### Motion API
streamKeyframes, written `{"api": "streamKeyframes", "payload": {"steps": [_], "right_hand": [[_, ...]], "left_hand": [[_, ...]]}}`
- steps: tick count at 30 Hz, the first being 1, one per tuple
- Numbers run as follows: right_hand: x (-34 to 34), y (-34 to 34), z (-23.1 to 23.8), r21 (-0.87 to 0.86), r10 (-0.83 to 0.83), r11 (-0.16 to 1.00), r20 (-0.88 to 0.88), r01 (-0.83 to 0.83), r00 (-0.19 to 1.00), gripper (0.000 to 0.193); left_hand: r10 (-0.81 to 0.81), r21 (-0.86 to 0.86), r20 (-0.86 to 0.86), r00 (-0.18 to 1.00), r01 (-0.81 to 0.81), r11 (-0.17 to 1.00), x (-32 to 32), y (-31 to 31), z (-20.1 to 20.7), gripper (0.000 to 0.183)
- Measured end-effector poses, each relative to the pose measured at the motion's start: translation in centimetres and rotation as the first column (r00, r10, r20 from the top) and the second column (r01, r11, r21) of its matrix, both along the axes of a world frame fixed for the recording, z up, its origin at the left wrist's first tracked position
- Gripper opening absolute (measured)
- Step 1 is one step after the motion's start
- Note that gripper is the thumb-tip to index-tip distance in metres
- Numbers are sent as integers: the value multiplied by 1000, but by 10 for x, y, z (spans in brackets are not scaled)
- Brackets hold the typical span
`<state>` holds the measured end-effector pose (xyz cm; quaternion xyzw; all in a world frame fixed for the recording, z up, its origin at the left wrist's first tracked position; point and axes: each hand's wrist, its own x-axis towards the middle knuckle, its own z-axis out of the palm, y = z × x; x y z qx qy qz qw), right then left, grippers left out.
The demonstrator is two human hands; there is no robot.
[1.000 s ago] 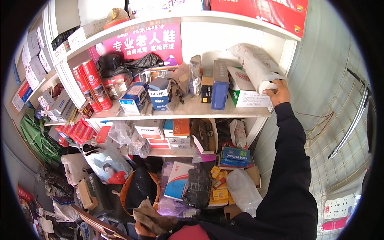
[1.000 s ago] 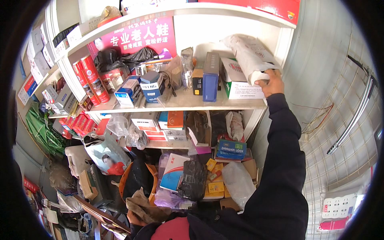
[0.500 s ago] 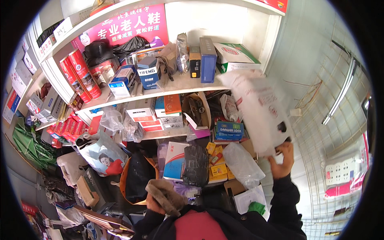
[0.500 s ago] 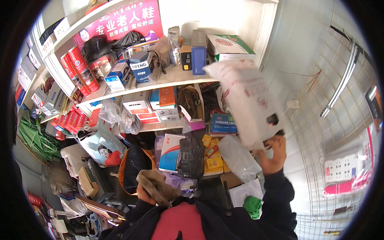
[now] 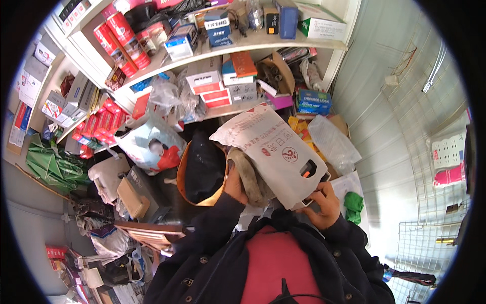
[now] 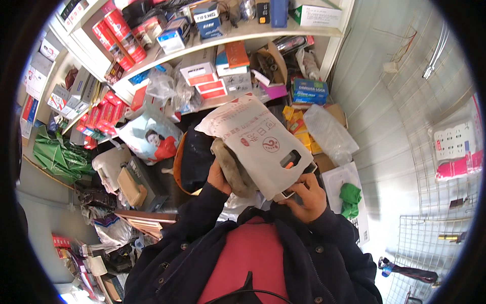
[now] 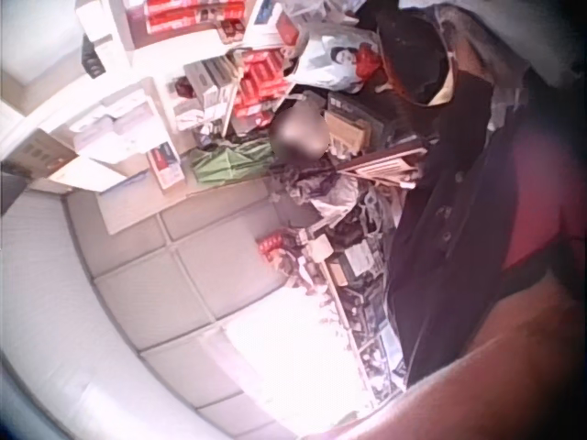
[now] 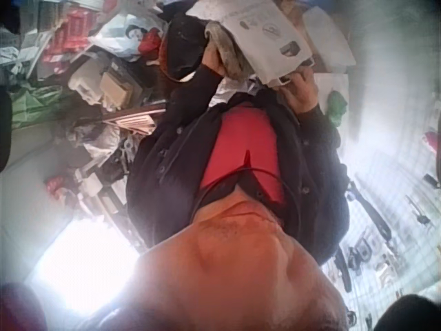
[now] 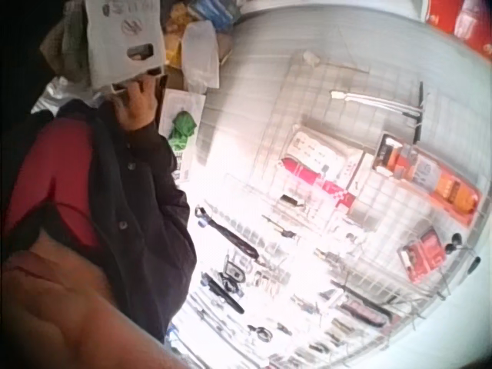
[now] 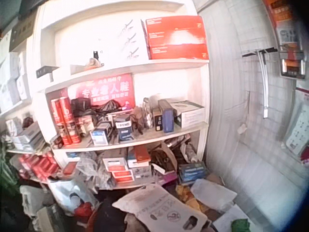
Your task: The person retrieves a handheld electronic device from a box, wipes its screen and body with a cloth, and then handles the included cable and charger. The device is placed back into the box after cleaning.
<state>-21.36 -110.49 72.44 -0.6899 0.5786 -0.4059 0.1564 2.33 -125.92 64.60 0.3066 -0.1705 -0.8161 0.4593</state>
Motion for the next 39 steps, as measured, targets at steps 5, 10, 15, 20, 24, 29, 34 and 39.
{"api": "streamKeyframes", "payload": {"steps": [5,10,15,20,24,29,34,39], "right_hand": [[42,19,3,-10,80,997,-62,-81,995,40],[58,41,7,3,89,996,-45,-89,995,41],[44,56,10,-30,182,982,-70,-184,981,35],[19,70,12,-56,240,968,-88,-245,967,33],[-2,78,12,-58,281,956,-103,-288,954,33],[-19,81,10,-56,311,946,-109,-318,944,33],[-34,91,6,-61,281,956,-67,-286,957,34],[-57,113,-4,10,174,985,-65,-173,983,34]], "left_hand": [[168,56,-9,986,-168,984,44,13,-13,49],[383,38,86,920,-387,921,85,-1,-22,43],[512,-41,6,859,-512,858,117,-14,-9,44],[573,-124,-45,819,-573,810,130,-23,-4,47],[650,-145,-10,760,-644,751,131,-18,-13,47],[689,-157,28,724,-677,719,124,0,-20,50],[744,-179,69,664,-726,664,125,9,-25,53],[728,-178,99,679,-707,684,134,19,-29,57]]}}
